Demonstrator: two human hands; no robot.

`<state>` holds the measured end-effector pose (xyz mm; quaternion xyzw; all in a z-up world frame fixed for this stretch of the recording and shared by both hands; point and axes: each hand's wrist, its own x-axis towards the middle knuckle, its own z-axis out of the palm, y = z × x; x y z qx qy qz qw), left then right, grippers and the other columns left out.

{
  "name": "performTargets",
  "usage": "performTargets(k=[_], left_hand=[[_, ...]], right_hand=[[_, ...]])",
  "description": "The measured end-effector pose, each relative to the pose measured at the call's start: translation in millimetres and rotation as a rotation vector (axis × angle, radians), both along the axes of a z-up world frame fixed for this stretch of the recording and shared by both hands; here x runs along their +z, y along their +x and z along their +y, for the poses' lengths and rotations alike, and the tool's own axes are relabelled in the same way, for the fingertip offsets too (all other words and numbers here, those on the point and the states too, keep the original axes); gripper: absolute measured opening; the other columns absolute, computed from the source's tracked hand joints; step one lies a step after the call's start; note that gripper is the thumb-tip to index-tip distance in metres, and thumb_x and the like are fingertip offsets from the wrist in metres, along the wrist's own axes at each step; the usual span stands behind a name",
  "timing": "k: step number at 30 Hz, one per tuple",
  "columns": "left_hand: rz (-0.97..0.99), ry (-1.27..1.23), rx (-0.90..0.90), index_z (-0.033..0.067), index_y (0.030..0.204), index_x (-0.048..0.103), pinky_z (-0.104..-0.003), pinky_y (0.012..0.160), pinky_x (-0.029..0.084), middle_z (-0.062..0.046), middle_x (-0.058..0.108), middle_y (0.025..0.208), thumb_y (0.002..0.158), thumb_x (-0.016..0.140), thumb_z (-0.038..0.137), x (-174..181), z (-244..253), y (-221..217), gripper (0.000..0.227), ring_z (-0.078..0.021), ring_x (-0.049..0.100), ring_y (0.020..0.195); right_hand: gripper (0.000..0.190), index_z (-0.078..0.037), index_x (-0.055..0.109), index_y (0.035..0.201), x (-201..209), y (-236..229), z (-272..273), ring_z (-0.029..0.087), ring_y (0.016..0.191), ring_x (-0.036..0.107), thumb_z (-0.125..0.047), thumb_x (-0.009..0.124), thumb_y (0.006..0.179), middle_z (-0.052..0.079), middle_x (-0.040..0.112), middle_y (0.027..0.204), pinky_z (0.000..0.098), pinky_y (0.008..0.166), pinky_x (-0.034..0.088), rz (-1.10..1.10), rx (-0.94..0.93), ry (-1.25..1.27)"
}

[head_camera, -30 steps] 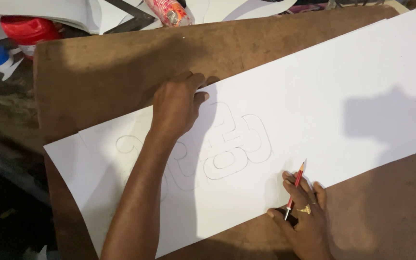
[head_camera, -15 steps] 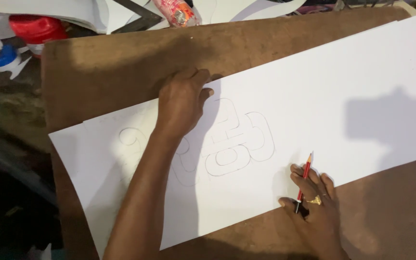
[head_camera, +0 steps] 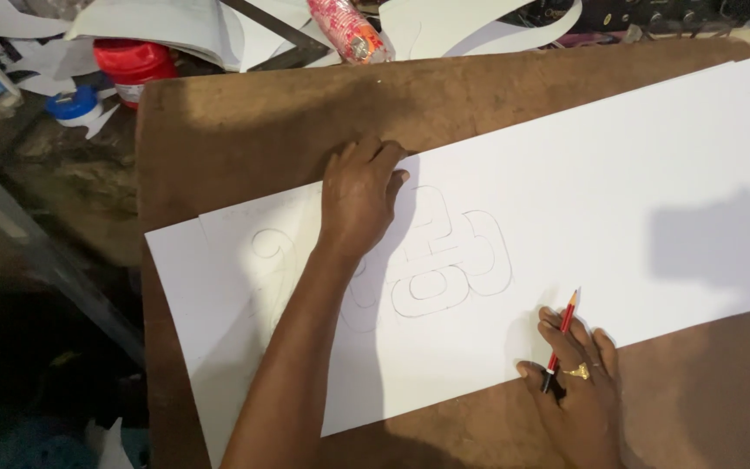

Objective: Drawing letters and shapes on a large white sheet of paper using a pencil and a square.

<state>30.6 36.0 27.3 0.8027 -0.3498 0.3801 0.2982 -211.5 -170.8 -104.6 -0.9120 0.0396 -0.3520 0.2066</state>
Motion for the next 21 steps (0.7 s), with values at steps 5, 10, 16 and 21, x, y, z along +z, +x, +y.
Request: performTargets(k=[5,10,16,21], left_hand=[[-0.051,0.018,0.054,0.0093,0.103,0.070,-0.047,0.080,0.046,-0.010,0.065,0.101,0.081,0.079,0.010,-2.0,-2.6,2.0,0.023,-0.0322,0.061,0.092],[-0.045,0.012,0.037,0.0081,0.100,0.068,-0.049,0.084,0.046,-0.012,0.063,0.102,0.082,0.077,0.012,-6.1,-2.2,4.4,0.020,-0.0331,0.061,0.099],[0.020,-0.051,-0.016,0.0094,0.106,0.070,-0.048,0.088,0.045,-0.007,0.065,0.107,0.088,0.074,0.014,-4.7,2.1,-4.9,0.019,-0.0305,0.061,0.103],[-0.030,-0.013,0.222,0.0082,0.106,0.070,-0.052,0.099,0.040,-0.010,0.061,0.110,0.088,0.073,0.017,-13.5,-18.8,-17.6,0.021,-0.0321,0.057,0.104]], right_hand=[[0.053,-0.005,0.063,0.125,-36.6,10.2,-29.1,0.026,0.135,0.056,-0.024,0.077,0.077,0.008,0.065,0.138,0.0482,0.117,0.033,-0.042,0.001,-0.019],[0.058,-0.010,0.064,0.123,-116.7,36.6,-76.1,0.017,0.135,0.057,-0.039,0.078,0.074,0.003,0.066,0.136,0.0445,0.122,0.029,0.040,-0.092,-0.156],[0.058,-0.007,0.065,0.125,-85.5,23.7,-64.2,0.021,0.134,0.060,-0.038,0.073,0.077,0.005,0.072,0.131,0.0393,0.128,0.030,-0.037,-0.101,-0.325],[0.062,-0.007,0.066,0.122,-136.5,48.1,-110.8,0.022,0.125,0.067,-0.044,0.076,0.074,0.010,0.073,0.127,0.0365,0.114,0.039,-0.021,-0.070,-0.348]])
